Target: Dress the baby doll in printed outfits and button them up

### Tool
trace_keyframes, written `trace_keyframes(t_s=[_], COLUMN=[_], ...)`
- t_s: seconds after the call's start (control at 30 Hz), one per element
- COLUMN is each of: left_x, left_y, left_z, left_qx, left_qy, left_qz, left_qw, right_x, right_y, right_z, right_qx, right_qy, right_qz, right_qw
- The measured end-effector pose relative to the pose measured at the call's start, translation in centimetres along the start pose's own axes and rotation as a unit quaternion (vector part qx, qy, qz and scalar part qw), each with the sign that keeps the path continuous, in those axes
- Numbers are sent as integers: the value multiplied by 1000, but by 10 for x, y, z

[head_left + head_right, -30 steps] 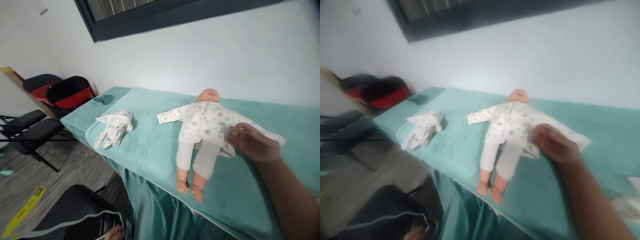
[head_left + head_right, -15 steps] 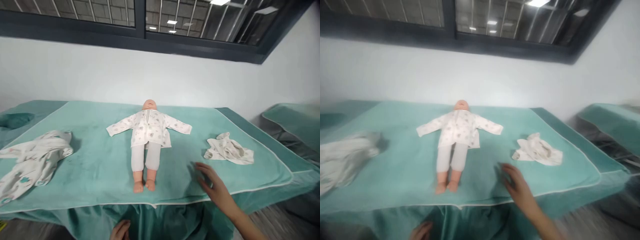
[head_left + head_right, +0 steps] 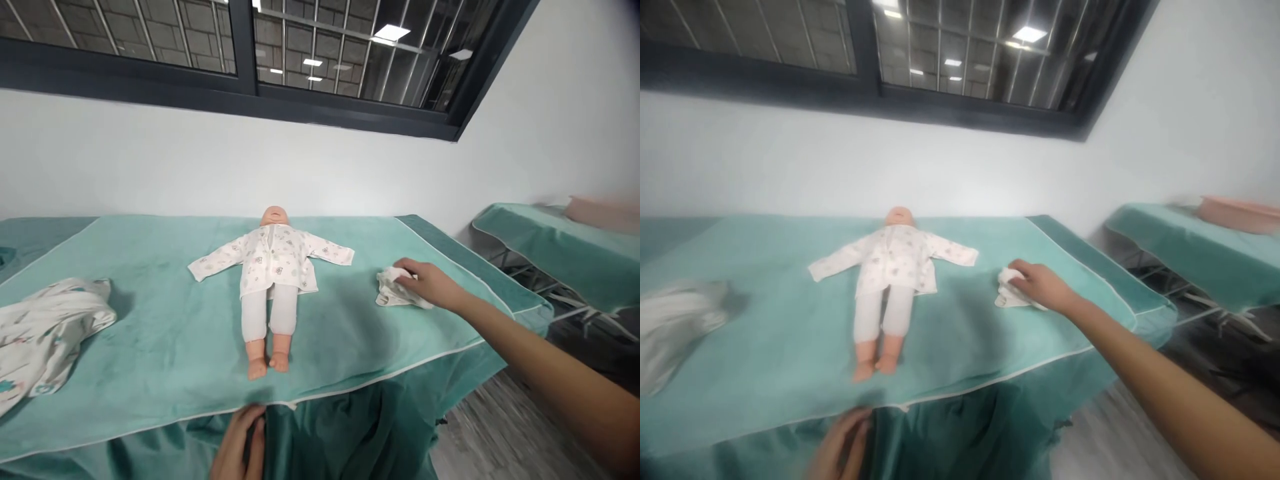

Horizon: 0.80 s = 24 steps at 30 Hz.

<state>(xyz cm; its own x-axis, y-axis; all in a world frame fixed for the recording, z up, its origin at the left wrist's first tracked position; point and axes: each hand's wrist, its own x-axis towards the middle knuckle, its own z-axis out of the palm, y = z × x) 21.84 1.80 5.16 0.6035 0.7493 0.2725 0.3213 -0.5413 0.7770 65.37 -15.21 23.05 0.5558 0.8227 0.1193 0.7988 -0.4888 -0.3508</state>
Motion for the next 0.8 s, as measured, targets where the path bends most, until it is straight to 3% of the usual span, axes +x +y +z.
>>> trace_keyframes(t_s=[0.1,0.2,0.27,0.33,0.4,0.47,0.53,0.57,0.63,0.73,0.8], left_x=[51,113,145,165,174,175,173,171,166,160,159], left_y=[74,148,185,205,212,209,203,199,191,176,167], left_z=[-8,-20,-33,-48,-64,-78,-90,-95,-102,-109,-111], left_qx=[-75,-175,-227,-242,-289,-386,-463,-478,-474,-452,-446], left_qy=[-23,-14,-49,-86,-86,-44,0,7,-34,-161,-194], left_qz=[-10,16,33,19,-7,-32,-50,-58,-76,-100,-105], left_qw=[997,984,972,966,953,921,885,876,877,871,867], right_x=[13,26,32,35,36,34,30,28,25,21,18], right_y=[-73,-144,-179,-200,-208,-207,-202,-200,-196,-191,-191], right_z=[-15,-20,-22,-27,-35,-43,-47,-47,-42,-29,-17], right_qx=[197,284,336,369,359,303,270,292,408,585,634], right_qy=[-19,-49,-99,-121,-150,-242,-336,-349,-284,-117,-79], right_qz=[-78,-180,-243,-281,-284,-268,-249,-241,-221,-195,-194], right_qw=[977,941,905,878,876,882,867,857,839,779,744])
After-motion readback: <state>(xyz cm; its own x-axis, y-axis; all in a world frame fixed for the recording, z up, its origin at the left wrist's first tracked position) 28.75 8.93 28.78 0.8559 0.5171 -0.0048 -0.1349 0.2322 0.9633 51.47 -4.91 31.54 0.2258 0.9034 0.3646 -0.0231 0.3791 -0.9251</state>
